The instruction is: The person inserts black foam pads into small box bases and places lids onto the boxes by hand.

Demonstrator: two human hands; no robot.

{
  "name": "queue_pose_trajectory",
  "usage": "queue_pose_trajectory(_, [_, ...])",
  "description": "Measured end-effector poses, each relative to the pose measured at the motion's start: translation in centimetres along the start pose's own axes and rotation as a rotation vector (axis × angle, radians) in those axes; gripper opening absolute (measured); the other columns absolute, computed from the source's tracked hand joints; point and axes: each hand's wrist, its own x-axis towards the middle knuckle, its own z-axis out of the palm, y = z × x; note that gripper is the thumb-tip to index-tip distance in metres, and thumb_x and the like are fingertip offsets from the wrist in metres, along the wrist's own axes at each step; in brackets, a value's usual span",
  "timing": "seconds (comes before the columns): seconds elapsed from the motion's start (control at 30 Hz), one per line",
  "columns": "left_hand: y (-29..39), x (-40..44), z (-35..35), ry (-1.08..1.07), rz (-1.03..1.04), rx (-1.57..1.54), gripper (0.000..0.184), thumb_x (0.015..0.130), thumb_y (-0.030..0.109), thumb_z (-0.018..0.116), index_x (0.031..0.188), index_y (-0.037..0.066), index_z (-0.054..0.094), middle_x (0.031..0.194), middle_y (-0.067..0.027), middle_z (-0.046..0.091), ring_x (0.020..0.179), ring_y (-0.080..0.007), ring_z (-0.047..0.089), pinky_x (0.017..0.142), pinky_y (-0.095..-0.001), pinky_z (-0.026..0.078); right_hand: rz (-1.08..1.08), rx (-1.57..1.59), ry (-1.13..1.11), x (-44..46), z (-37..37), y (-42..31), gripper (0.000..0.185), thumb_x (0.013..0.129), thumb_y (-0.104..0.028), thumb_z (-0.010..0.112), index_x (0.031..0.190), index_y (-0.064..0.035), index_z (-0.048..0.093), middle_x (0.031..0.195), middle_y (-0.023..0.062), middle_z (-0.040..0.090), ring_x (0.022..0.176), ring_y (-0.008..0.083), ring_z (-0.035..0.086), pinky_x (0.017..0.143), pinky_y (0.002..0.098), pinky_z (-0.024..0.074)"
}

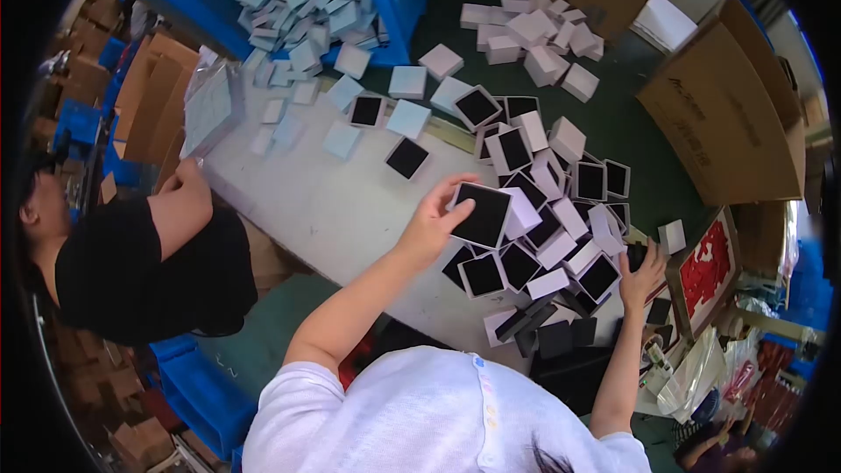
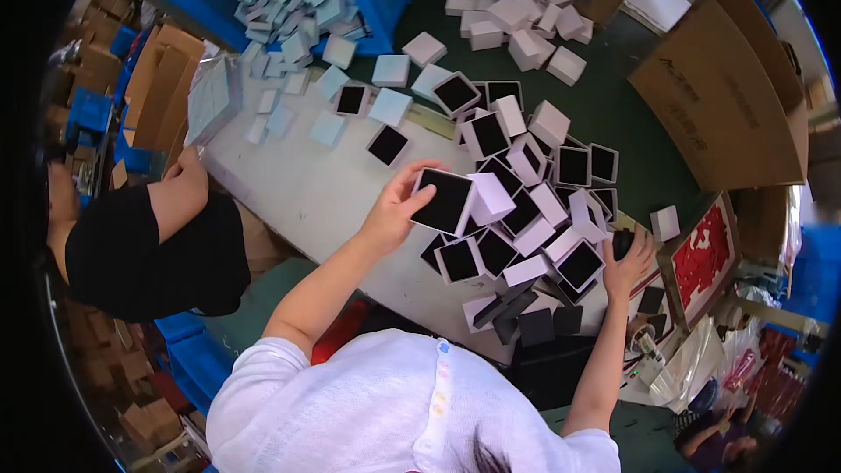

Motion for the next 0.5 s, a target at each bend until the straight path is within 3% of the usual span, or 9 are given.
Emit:
queue_pose_trajectory(0.03, [-0.1, -1.3, -2.3, 0.087, 0.025, 0.047, 0.035, 0.092, 0.006, 0.059, 0.126, 0.007, 0.052, 0.118, -0.0053, 0.055, 0.098, -0.0114, 0.058, 0.084, -0.0248, 0.050, -0.044, 0.029, 0.046, 1.1, -1.7, -1.9, 0.060, 0.083, -0.037, 0.068, 0.134, -0.0114, 0.049, 0.136, 0.0191, 0.044, 0.129, 0.0353, 0.037, 0.107, 0.0475, 0.0268])
queue_pose_trajectory(0.1, [-1.5, -3.4, -7.4, 0.322, 0.154, 0.263, 0.037, 0.090, 0.000, 0.057, 0.126, 0.007, 0.051, 0.119, -0.0047, 0.054, 0.099, -0.0115, 0.058, 0.083, -0.0249, 0.050, -0.108, 0.406, 0.117, 3.6, -3.8, -6.3, 0.045, 0.086, -0.018, 0.063, 0.128, -0.0052, 0.052, 0.131, 0.0169, 0.050, 0.124, 0.0351, 0.043, 0.106, 0.0450, 0.0293])
queue_pose_trajectory(0.13, [-2.7, -4.3, -10.3, 0.456, 0.191, 0.373, 0.039, 0.089, -0.002, 0.057, 0.126, 0.007, 0.051, 0.119, -0.0048, 0.054, 0.099, -0.0118, 0.058, 0.083, -0.0253, 0.049, -0.163, 0.415, 0.152, 4.7, -5.8, -10.0, 0.043, 0.084, -0.014, 0.063, 0.126, -0.0048, 0.053, 0.130, 0.0165, 0.051, 0.123, 0.0351, 0.044, 0.106, 0.0444, 0.0300])
queue_pose_trajectory(0.23, [-4.9, -5.6, -18.8, 0.671, 0.486, 0.909, 0.037, 0.085, -0.004, 0.055, 0.120, 0.007, 0.058, 0.124, -0.0108, 0.052, 0.097, -0.0175, 0.057, 0.065, -0.0263, 0.042, -0.408, 0.242, 0.181, 6.6, -9.7, -21.0, 0.043, 0.078, -0.007, 0.062, 0.121, -0.0049, 0.056, 0.126, 0.0156, 0.053, 0.122, 0.0353, 0.045, 0.105, 0.0442, 0.0312])
queue_pose_trajectory(0.3, [-6.5, -5.8, -24.1, 0.701, 0.422, 0.979, 0.041, 0.082, 0.002, 0.064, 0.122, 0.007, 0.057, 0.127, -0.0127, 0.050, 0.108, -0.0251, 0.054, 0.074, -0.0289, 0.045, -0.544, -0.042, -0.003, 6.9, -9.7, -26.3, 0.042, 0.074, -0.007, 0.064, 0.116, -0.0054, 0.058, 0.122, 0.0148, 0.055, 0.122, 0.0358, 0.045, 0.105, 0.0449, 0.0319])
queue_pose_trajectory(0.37, [-5.5, -5.5, -26.2, 0.687, 0.461, 1.001, 0.046, 0.079, 0.007, 0.069, 0.123, 0.008, 0.057, 0.129, -0.0136, 0.048, 0.112, -0.0287, 0.050, 0.081, -0.0324, 0.044, -0.612, 0.207, -0.091, 6.0, -8.6, -32.5, 0.040, 0.074, -0.007, 0.066, 0.113, -0.0049, 0.059, 0.120, 0.0148, 0.056, 0.121, 0.0354, 0.046, 0.103, 0.0449, 0.0344])
queue_pose_trajectory(0.43, [-5.6, -6.7, -26.5, 0.672, 0.476, 1.012, 0.052, 0.075, 0.012, 0.075, 0.124, 0.009, 0.057, 0.131, -0.0145, 0.047, 0.117, -0.0322, 0.047, 0.089, -0.0358, 0.043, -0.850, 0.528, -0.200, 4.4, -7.2, -40.5, 0.037, 0.075, -0.009, 0.069, 0.110, -0.0042, 0.060, 0.117, 0.0154, 0.058, 0.117, 0.0349, 0.049, 0.099, 0.0447, 0.0392])
queue_pose_trajectory(0.5, [-5.7, -7.4, -27.0, 0.480, 0.426, 1.218, 0.066, 0.066, 0.020, 0.082, 0.126, 0.011, 0.056, 0.135, -0.0148, 0.044, 0.122, -0.0343, 0.043, 0.100, -0.0435, 0.036, -0.963, 0.725, -0.357, 2.6, -2.4, -48.0, 0.038, 0.078, -0.013, 0.071, 0.112, -0.0032, 0.058, 0.117, 0.0171, 0.057, 0.114, 0.0362, 0.052, 0.095, 0.0438, 0.0441])
